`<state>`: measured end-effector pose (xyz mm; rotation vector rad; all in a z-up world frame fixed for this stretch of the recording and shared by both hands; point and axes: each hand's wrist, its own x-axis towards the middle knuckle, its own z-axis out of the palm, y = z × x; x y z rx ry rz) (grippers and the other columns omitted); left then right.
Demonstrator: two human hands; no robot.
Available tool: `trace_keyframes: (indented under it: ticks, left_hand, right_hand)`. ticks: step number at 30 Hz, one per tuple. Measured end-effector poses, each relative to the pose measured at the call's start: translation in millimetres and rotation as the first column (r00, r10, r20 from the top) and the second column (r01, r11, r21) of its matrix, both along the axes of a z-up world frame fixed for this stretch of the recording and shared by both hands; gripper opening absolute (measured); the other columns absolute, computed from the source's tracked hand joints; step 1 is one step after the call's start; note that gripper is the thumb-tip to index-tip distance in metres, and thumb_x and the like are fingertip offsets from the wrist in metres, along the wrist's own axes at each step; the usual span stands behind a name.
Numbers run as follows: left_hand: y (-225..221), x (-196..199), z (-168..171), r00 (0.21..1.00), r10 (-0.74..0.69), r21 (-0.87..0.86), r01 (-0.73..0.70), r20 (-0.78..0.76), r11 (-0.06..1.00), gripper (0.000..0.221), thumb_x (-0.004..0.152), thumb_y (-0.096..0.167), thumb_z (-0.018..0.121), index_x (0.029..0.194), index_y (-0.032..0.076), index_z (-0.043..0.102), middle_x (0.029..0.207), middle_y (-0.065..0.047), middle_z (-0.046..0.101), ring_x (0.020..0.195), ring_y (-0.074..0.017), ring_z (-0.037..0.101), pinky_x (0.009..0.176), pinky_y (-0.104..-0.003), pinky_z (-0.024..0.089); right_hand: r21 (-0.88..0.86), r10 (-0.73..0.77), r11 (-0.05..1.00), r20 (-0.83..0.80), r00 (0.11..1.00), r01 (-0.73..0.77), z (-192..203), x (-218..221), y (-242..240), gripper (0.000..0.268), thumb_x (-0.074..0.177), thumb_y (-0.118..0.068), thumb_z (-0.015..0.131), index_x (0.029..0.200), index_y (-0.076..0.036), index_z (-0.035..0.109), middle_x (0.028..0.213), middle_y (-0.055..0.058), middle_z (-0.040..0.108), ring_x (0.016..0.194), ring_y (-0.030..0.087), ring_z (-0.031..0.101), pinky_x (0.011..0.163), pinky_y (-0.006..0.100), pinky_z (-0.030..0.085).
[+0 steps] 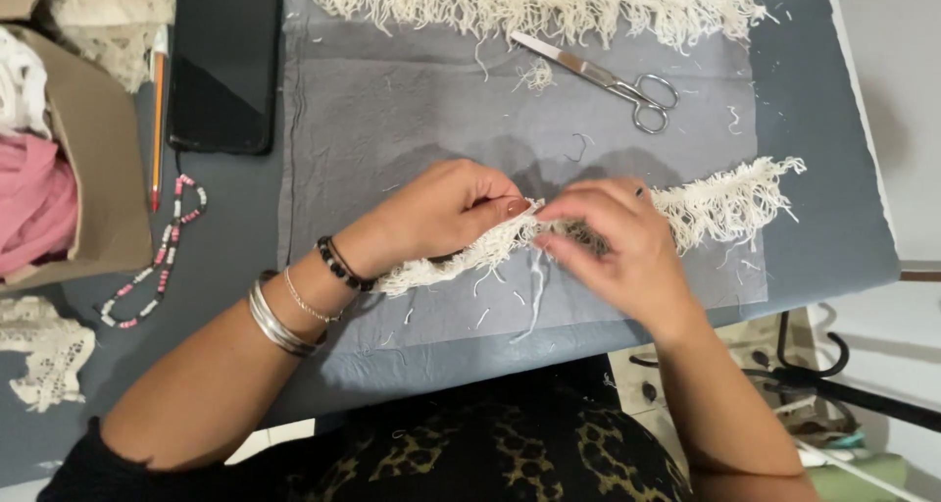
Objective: Trimming and pulling threads from a white fringe trim on a grey workspace using hands and scissors
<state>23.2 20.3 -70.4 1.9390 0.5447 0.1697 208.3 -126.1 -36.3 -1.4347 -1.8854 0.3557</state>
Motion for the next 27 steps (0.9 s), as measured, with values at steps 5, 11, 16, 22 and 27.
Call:
trace_keyframes:
  ticks: [5, 11, 16, 22, 27]
  left_hand:
    - [1.5, -0.5, 7.2, 1.000, -0.021, -0.074, 0.021, 0.001, 0.997, 0.025, 0.096, 0.028, 0.058, 0.086, 0.016, 0.078, 0.067, -0.010, 0.072, 0.073, -0.0304, 0.071, 0.073, -0.042, 0.057]
    - [0.8, 7.8, -16.5, 0.999, 0.013, -0.023, -0.012, 0.042, 1.000, 0.021, 0.094, 0.030, 0.063, 0.089, 0.017, 0.078, 0.068, -0.012, 0.071, 0.074, -0.0361, 0.071, 0.070, -0.043, 0.056]
    - [-0.3, 3.2, -0.7, 0.997, 0.019, -0.046, -0.016, 0.075, 0.999, 0.022, 0.093, 0.030, 0.062, 0.089, 0.015, 0.077, 0.065, -0.010, 0.070, 0.072, -0.0316, 0.072, 0.069, -0.040, 0.057]
    - [-2.9, 3.3, 6.7, 0.996, 0.004, -0.001, -0.004, 0.084, 1.000, 0.020, 0.093, 0.029, 0.062, 0.091, 0.016, 0.078, 0.066, -0.010, 0.071, 0.074, -0.0323, 0.074, 0.068, -0.041, 0.057]
    - [-6.7, 3.5, 3.5, 0.993, 0.062, 0.029, -0.065, 0.105, 0.997, 0.021, 0.093, 0.026, 0.061, 0.092, 0.012, 0.077, 0.068, -0.013, 0.071, 0.074, -0.0350, 0.073, 0.067, -0.042, 0.057]
  right_hand:
    - [0.179, -0.103, 0.982, 0.278, 0.955, 0.054, 2.1, -19.7, -0.3, 0.017, 0.091, -0.023, 0.079, 0.105, -0.016, 0.073, 0.101, 0.002, 0.069, 0.097, 0.025, 0.068, 0.088, 0.041, 0.052]
    - [0.161, -0.040, 0.987, 0.401, 0.915, -0.028, 6.4, -13.7, -18.4, 0.007, 0.093, -0.023, 0.076, 0.096, -0.017, 0.077, 0.094, 0.003, 0.071, 0.081, 0.024, 0.065, 0.084, 0.039, 0.050]
    - [0.048, 0.022, 0.998, 0.294, 0.956, -0.038, 18.9, -9.2, -32.8, 0.012, 0.090, -0.029, 0.076, 0.097, -0.020, 0.076, 0.086, -0.001, 0.072, 0.079, 0.018, 0.067, 0.088, 0.037, 0.050]
    - [0.115, -0.023, 0.993, 0.377, 0.926, -0.022, 19.9, -24.5, -10.8, 0.023, 0.089, -0.027, 0.079, 0.108, -0.014, 0.075, 0.112, 0.005, 0.073, 0.100, 0.024, 0.070, 0.089, 0.040, 0.053]
    - [0.042, 0.022, 0.998, 0.509, 0.861, -0.051, 27.5, -25.3, -34.5, 0.028, 0.088, -0.036, 0.076, 0.104, -0.013, 0.076, 0.105, 0.006, 0.074, 0.098, 0.022, 0.069, 0.092, 0.039, 0.050]
